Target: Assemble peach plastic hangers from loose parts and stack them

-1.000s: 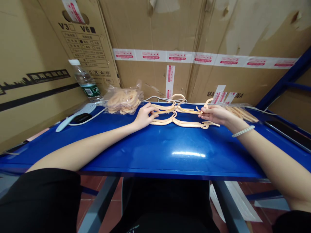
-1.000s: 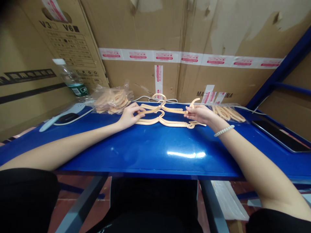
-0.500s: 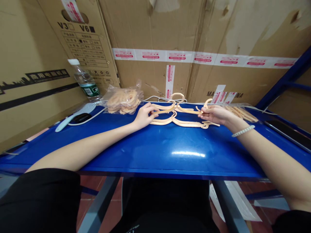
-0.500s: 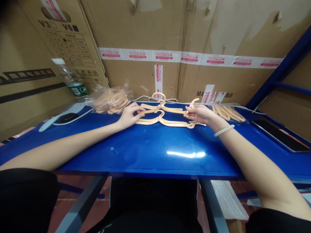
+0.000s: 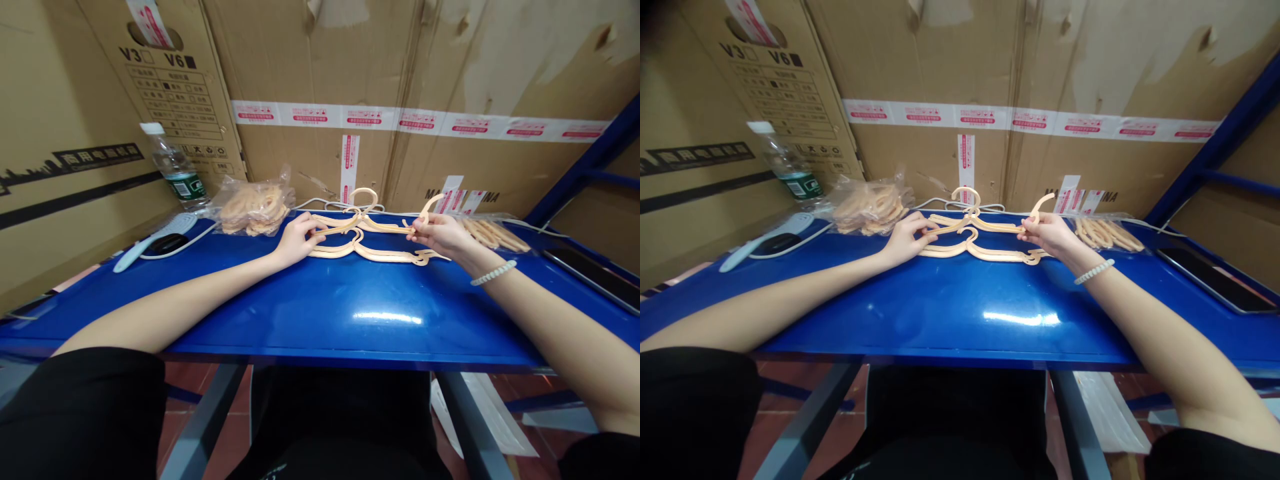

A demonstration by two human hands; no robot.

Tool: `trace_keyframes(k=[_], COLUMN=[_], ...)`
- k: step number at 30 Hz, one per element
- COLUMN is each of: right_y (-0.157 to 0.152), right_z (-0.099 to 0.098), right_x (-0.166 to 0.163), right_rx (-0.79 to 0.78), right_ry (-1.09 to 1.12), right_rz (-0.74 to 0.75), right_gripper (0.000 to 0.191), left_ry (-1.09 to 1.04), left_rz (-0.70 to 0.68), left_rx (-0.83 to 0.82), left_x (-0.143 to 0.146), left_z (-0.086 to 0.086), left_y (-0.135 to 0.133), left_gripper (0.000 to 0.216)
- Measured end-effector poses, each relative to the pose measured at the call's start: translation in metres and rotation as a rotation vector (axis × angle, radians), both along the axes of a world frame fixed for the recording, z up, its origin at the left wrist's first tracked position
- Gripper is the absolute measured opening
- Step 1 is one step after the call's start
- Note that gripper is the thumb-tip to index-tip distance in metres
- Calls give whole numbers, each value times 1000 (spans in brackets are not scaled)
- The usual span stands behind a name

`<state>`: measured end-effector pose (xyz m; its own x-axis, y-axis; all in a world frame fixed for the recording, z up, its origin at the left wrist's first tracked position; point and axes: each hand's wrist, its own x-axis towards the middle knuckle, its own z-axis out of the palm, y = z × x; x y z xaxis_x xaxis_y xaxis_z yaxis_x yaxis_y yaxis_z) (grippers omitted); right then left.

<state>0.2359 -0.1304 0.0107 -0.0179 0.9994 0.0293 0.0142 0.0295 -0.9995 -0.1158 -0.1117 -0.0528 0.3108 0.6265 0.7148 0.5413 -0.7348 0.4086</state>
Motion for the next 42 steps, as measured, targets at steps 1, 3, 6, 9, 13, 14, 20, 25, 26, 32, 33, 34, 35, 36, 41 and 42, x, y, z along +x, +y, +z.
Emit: trace_keyframes(k=[1,3,6,9,13,14,20,25,26,32,33,34,35,36,41,42], right_y=[0,-2,-3,-4,-4,-5,-8,-13,-14,-15,-15,-15,-15,-15,-18,-19], right_z=[0,1,2,3,4,4,8,12,14,21,22,23,23,23,24,24], right_x=[0,-2,-4,-5,-6,-5,-5,-5,-5,-2,-1,-1,-1,-2,-6,-7], right_rx=[11,21,38,69,111,124,176,245,253,265,266,271,276,279,302,316], right_ry=[-3,-9,-18,-25,-13,-7,-42,-41,-26,34,43,53,60,64,71,77], right_rz=[-4,-14,-37,-52,-78,-83,-63,-63,-47,1,4,7,13,19,37,50], right_gripper=[30,31,31,32,32,31,27,20,18,5,5,5,5,6,14,16], left_ry=[7,15,3,-7,2,9,149,305,335,433,438,444,451,457,438,433], left_rz=[4,10,5,-10,-23,-25,-69,-88,-80,-49,-66,-87,-106,-119,-137,-138], left_rx=[3,7,1,1,13,17,101,200,214,235,228,217,205,194,165,165], left_x=[0,0,1,1,1,1,2,2,0,-15,-17,-18,-19,-19,-17,-17], left_z=[0,0,0,-1,-1,-1,9,31,35,55,58,60,62,64,68,68], left_y=[0,0,0,-1,0,0,-9,-25,-26,-22,-21,-21,-21,-22,-24,-23], left_gripper=[11,11,11,11,12,13,19,22,23,25,25,26,26,27,26,25])
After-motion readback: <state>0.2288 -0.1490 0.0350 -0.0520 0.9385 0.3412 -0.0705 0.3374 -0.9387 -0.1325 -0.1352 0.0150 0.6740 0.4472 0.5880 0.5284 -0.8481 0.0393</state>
